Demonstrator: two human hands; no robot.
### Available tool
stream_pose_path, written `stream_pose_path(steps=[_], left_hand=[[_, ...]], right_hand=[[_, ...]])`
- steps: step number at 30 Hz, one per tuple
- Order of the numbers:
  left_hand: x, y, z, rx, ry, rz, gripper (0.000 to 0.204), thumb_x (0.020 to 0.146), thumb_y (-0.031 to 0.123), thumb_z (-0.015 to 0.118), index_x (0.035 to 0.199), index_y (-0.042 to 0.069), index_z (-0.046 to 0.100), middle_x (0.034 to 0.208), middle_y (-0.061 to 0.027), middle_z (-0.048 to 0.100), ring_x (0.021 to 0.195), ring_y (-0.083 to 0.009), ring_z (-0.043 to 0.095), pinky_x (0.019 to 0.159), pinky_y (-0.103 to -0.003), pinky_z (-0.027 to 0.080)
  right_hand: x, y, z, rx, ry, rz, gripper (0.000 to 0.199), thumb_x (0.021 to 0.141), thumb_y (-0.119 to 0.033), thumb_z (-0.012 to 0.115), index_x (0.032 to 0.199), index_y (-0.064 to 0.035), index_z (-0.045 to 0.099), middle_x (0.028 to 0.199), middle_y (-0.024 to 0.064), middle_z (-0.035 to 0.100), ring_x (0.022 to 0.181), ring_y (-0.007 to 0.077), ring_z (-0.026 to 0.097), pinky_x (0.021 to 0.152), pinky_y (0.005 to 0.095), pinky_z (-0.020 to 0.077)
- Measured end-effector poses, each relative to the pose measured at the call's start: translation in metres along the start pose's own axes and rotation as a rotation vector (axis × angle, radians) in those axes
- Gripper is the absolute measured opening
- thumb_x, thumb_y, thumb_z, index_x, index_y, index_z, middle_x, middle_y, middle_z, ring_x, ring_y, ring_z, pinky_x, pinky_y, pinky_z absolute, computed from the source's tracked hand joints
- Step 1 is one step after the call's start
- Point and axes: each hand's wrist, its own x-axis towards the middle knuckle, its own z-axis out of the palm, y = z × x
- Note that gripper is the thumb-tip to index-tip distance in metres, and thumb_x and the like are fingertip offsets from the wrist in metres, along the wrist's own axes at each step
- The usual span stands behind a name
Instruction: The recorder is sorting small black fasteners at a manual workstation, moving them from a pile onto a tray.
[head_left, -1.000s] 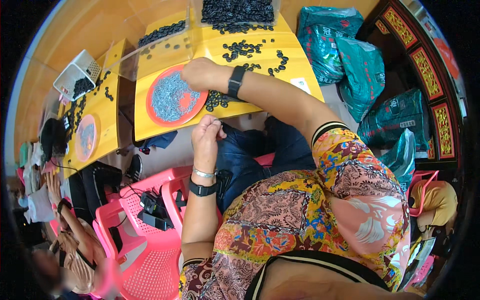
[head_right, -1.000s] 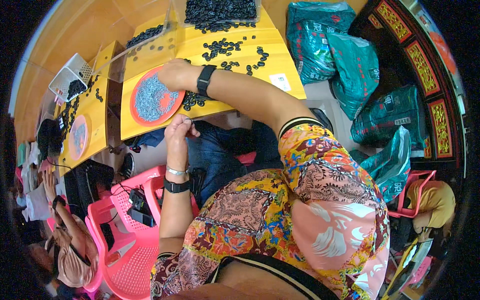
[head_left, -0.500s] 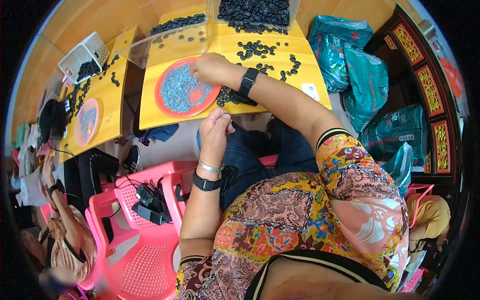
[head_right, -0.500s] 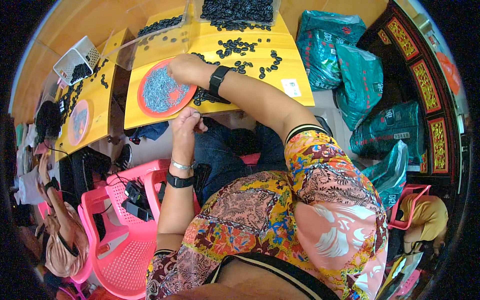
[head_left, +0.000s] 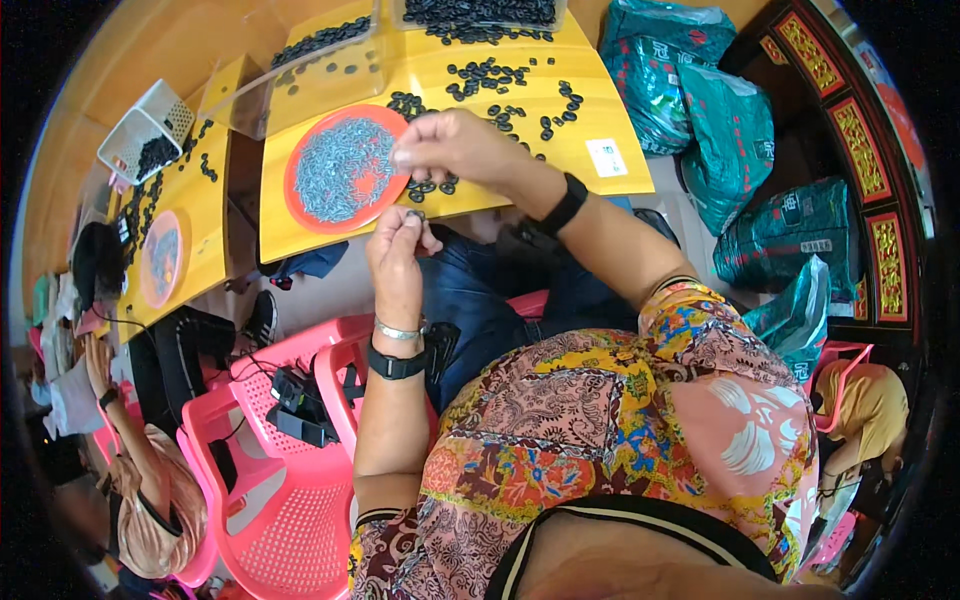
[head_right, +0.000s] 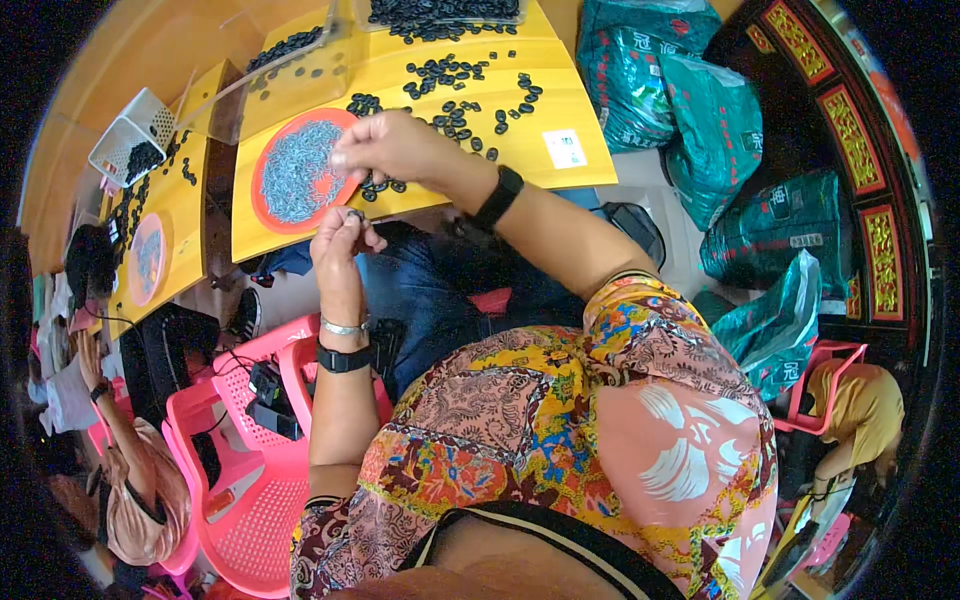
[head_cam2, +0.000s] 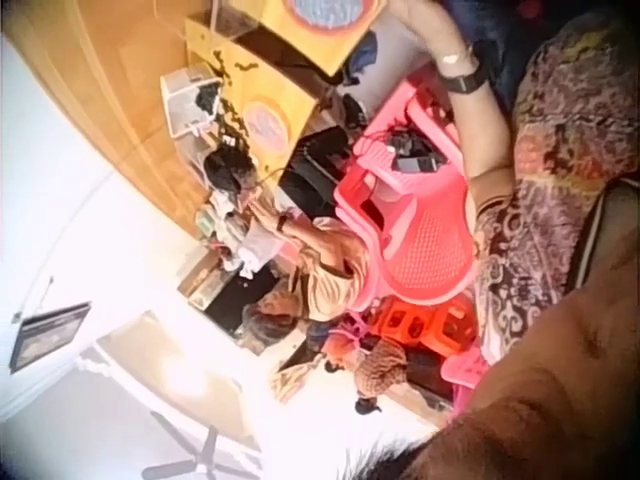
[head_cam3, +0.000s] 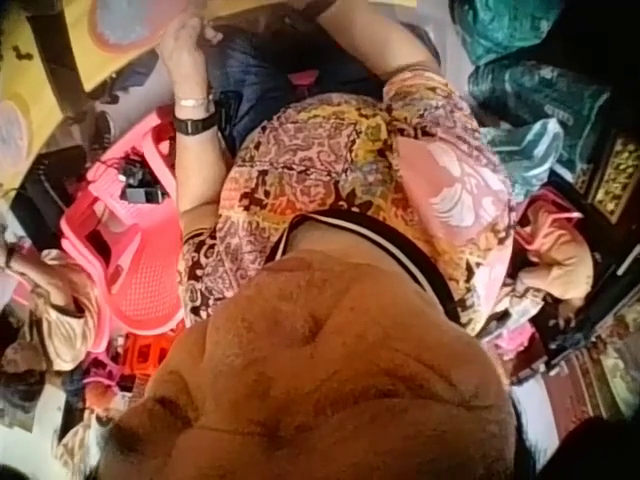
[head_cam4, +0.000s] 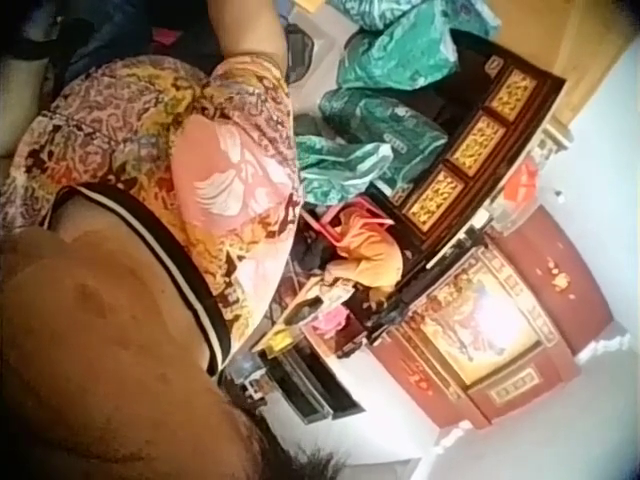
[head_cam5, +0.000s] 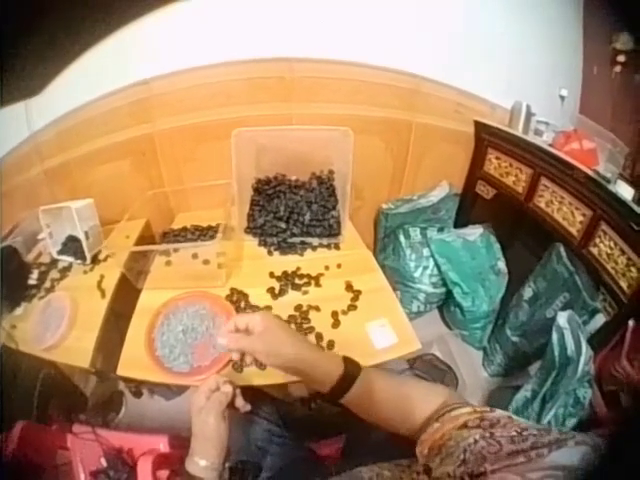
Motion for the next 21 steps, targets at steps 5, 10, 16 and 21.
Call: stream_pose_path(steps=[5,10,16,21], left_hand=[[-0.002,0.002,0.004,0.076,-0.025,0.008,0.014,0.089,0.011,0.043,0.079,0.003,0.049,0.066,-0.0025,0.049,0.059,-0.0100,0.047,0.058,-0.023,0.042],[-0.002,0.000,0.006,0.088,-0.032,0.031,0.015,0.090,0.012,0.043,0.078,0.003,0.048,0.067,-0.0026,0.048,0.061,-0.0100,0.046,0.060,-0.024,0.043],[-0.003,-0.001,0.006,0.111,-0.028,0.046,0.016,0.090,0.012,0.044,0.078,0.003,0.048,0.067,-0.0025,0.048,0.061,-0.0099,0.046,0.060,-0.025,0.043],[-0.003,-0.001,0.008,0.113,-0.022,0.042,0.016,0.091,0.012,0.045,0.077,0.003,0.048,0.067,-0.0024,0.048,0.061,-0.0097,0.045,0.060,-0.024,0.043]], right_hand=[[-0.032,0.021,0.013,0.325,-0.070,0.071,0.017,0.085,-0.018,0.061,0.086,-0.0017,0.063,0.071,-0.0008,0.059,0.063,0.0047,0.052,0.054,0.0175,0.0400],[-0.034,0.030,0.012,0.551,-0.137,0.034,0.016,0.085,-0.015,0.060,0.085,0.0007,0.063,0.070,0.0007,0.059,0.061,0.0048,0.052,0.054,0.0187,0.0408],[-0.038,0.029,0.012,0.543,-0.103,0.030,0.013,0.084,-0.010,0.061,0.082,0.0033,0.061,0.068,-0.0008,0.053,0.059,0.0041,0.044,0.054,0.0176,0.0353],[-0.038,0.033,0.009,0.429,-0.099,0.001,0.013,0.083,-0.010,0.062,0.083,0.0023,0.062,0.071,-0.0001,0.055,0.061,0.0041,0.046,0.055,0.0180,0.0364]])
